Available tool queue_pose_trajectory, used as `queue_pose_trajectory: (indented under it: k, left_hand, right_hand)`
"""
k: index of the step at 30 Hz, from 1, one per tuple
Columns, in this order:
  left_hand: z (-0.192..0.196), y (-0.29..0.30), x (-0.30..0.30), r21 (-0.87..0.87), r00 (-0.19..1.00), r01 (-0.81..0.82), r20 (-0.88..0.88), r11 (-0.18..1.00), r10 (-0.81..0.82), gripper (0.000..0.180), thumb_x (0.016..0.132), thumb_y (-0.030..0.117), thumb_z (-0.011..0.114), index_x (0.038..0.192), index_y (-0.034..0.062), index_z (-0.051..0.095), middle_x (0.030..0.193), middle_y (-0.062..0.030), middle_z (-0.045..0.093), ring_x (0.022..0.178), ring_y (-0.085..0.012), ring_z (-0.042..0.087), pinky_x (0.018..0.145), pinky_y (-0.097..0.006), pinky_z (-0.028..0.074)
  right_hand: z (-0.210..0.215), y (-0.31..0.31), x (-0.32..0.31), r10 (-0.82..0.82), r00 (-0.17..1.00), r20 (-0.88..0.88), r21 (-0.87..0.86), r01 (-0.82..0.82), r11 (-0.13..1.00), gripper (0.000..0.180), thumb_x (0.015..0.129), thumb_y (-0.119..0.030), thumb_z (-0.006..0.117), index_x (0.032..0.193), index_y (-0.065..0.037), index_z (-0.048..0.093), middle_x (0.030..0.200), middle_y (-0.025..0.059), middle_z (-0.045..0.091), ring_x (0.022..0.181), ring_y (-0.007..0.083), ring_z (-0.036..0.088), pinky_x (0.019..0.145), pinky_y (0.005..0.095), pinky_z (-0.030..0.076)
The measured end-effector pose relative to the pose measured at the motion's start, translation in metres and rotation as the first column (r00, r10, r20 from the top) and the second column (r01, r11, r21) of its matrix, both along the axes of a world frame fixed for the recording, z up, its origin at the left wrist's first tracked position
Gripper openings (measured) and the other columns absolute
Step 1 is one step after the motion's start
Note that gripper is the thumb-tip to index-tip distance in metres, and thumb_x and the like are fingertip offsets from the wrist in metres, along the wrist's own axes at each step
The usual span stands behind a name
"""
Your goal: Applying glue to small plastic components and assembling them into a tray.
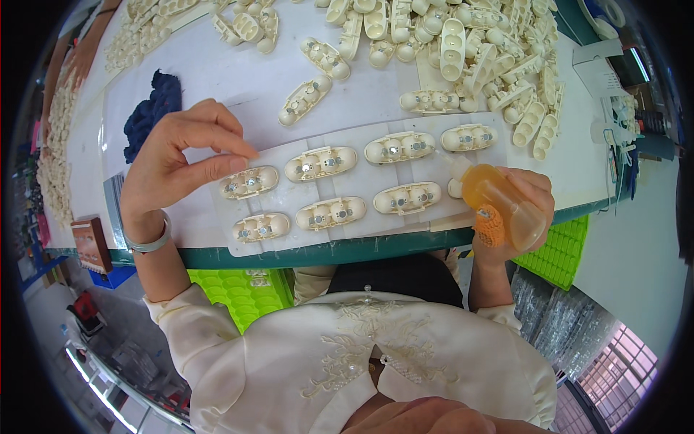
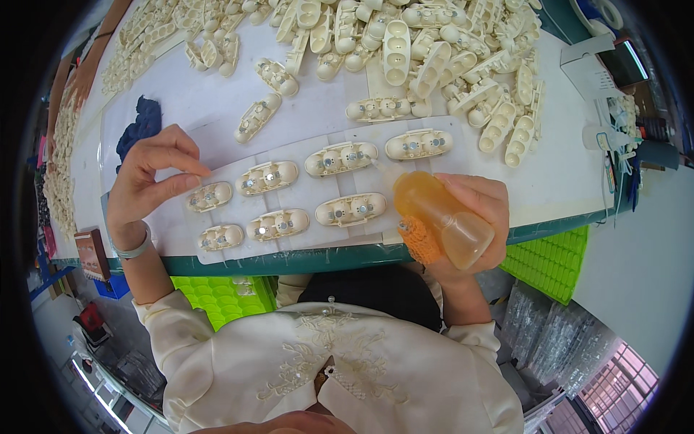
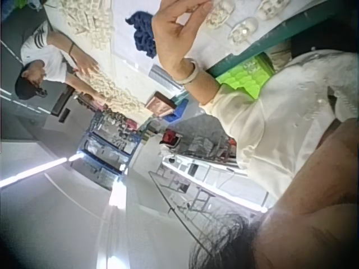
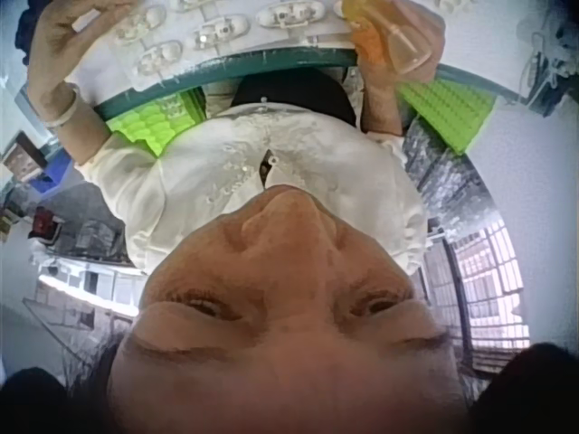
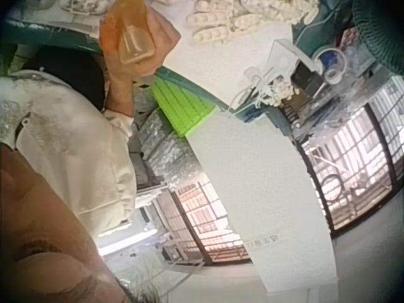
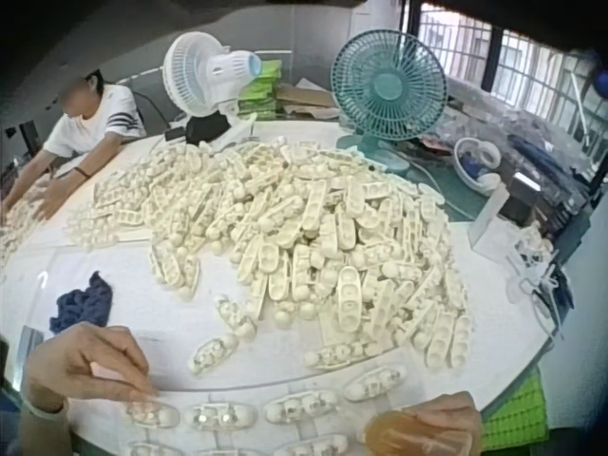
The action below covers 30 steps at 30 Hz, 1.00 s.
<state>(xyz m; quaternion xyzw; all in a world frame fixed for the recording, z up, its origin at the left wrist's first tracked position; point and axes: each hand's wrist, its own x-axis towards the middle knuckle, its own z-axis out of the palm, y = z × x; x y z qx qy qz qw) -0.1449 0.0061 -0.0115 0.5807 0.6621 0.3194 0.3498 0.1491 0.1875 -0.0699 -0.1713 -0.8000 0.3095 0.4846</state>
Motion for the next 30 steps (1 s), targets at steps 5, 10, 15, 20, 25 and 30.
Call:
queue_pose_trajectory:
  k: [5,10,15,20,25,30]
  left_hand:
    - [0.009,0.038,0.023,0.157,0.993,0.014,-0.120,0.987,0.005,0.016,0.075,0.005,0.068,0.090,0.0027,0.068,0.079,-0.0052,0.058,0.067,-0.0128,0.050,0.060,-0.025,0.039]
    - [0.002,0.090,0.060,0.165,0.978,0.118,-0.192,0.979,-0.086,0.016,0.076,0.009,0.068,0.091,0.0034,0.067,0.076,-0.0061,0.058,0.065,-0.0148,0.051,0.056,-0.025,0.040]
    - [-0.009,0.109,0.071,0.178,0.954,0.208,-0.254,0.962,-0.159,0.013,0.077,0.009,0.067,0.089,0.0044,0.068,0.074,-0.0060,0.059,0.061,-0.0170,0.053,0.053,-0.027,0.041]
    - [-0.006,0.116,0.072,0.097,0.953,0.245,-0.207,0.965,-0.221,0.012,0.076,0.007,0.067,0.088,0.0034,0.068,0.074,-0.0059,0.060,0.060,-0.0166,0.057,0.054,-0.026,0.045]
    - [-0.006,0.120,0.068,0.087,0.946,0.289,-0.178,0.953,-0.270,0.012,0.076,0.005,0.068,0.088,0.0030,0.069,0.074,-0.0065,0.061,0.060,-0.0168,0.058,0.054,-0.026,0.046]
    - [-0.004,0.125,0.067,0.078,0.920,0.345,-0.224,0.935,-0.321,0.011,0.075,0.004,0.067,0.087,0.0023,0.068,0.071,-0.0067,0.061,0.061,-0.0165,0.058,0.054,-0.026,0.046]
  right_hand:
    - [0.004,-0.001,-0.001,0.023,0.998,0.065,0.012,-0.024,1.000,0.034,0.076,-0.015,0.067,0.098,0.004,0.050,0.088,0.0174,0.057,0.079,0.0233,0.056,0.066,0.0284,0.050]
    - [-0.001,0.004,0.007,-0.005,1.000,-0.001,0.004,0.005,1.000,0.036,0.076,-0.017,0.067,0.099,0.005,0.049,0.088,0.0163,0.056,0.081,0.0234,0.056,0.067,0.0292,0.049]
    - [-0.006,0.018,0.017,-0.034,0.999,-0.017,0.100,0.036,0.994,0.028,0.078,-0.010,0.061,0.099,0.004,0.047,0.093,0.0145,0.052,0.081,0.0250,0.054,0.067,0.0313,0.048]
    - [-0.008,0.021,0.020,-0.025,0.999,-0.038,0.070,0.028,0.997,0.027,0.079,-0.006,0.057,0.101,0.005,0.047,0.095,0.0145,0.052,0.081,0.0256,0.054,0.067,0.0317,0.048]
    - [-0.008,0.021,0.022,-0.019,0.999,-0.037,-0.017,0.018,1.000,0.027,0.079,-0.004,0.057,0.102,0.004,0.047,0.095,0.0146,0.051,0.082,0.0259,0.054,0.068,0.0310,0.048]
    - [-0.007,0.021,0.021,-0.009,1.000,-0.017,0.058,0.010,0.998,0.028,0.077,-0.003,0.057,0.102,0.005,0.047,0.093,0.0150,0.052,0.082,0.0253,0.054,0.069,0.0306,0.048]
